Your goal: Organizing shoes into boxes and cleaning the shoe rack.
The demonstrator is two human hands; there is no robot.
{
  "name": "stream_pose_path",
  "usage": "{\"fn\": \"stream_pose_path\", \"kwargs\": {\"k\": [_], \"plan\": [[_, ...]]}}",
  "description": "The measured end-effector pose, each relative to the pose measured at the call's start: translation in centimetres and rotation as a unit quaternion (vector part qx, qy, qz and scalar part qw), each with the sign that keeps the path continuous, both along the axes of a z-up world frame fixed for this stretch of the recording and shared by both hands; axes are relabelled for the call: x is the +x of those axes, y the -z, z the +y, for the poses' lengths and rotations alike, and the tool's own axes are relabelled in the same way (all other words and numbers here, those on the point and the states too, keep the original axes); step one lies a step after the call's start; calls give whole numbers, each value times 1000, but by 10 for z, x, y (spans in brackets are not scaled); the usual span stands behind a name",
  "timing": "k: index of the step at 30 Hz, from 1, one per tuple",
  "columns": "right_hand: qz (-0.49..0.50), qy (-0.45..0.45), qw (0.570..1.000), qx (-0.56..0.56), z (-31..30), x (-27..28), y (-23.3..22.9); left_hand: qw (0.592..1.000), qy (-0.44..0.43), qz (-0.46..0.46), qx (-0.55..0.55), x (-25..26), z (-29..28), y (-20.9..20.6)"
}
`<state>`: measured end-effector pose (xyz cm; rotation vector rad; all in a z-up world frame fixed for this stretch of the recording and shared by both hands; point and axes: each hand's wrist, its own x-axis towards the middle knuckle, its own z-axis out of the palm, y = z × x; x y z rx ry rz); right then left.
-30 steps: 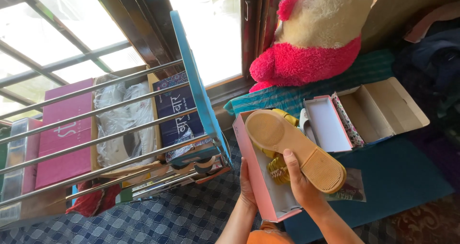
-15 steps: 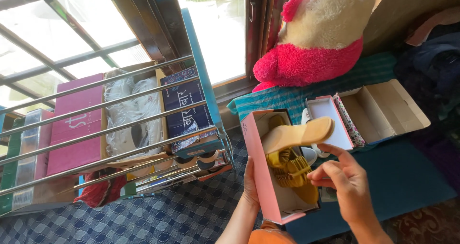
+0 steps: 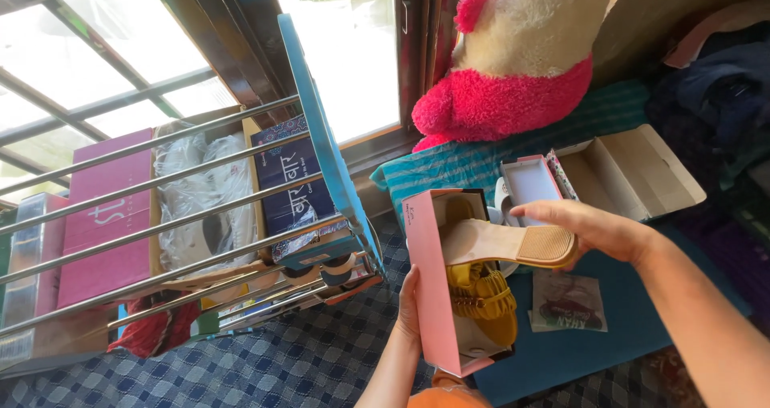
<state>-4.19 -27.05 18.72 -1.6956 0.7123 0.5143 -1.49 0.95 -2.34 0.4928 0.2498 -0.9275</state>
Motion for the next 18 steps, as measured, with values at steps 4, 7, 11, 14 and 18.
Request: {"fn": "stream_pose_path", "kwargs": {"k": [4, 7, 11, 14, 18], "plan": [[55, -134, 986, 78, 22, -9, -30, 1000, 7, -24, 1, 2, -7, 28], [-15, -172, 985, 19, 52, -27, -31, 998, -20, -40, -41, 6, -13, 32], [-221, -185, 920, -266, 123, -58, -21, 998, -12, 28, -61, 12, -25, -49], [-329, -169, 851, -372, 151, -67, 10, 989, -24, 28, -141, 14, -38, -24], [-334, -166, 776, -509, 171, -67, 38, 974, -74, 68, -202, 18, -48, -7]]}}
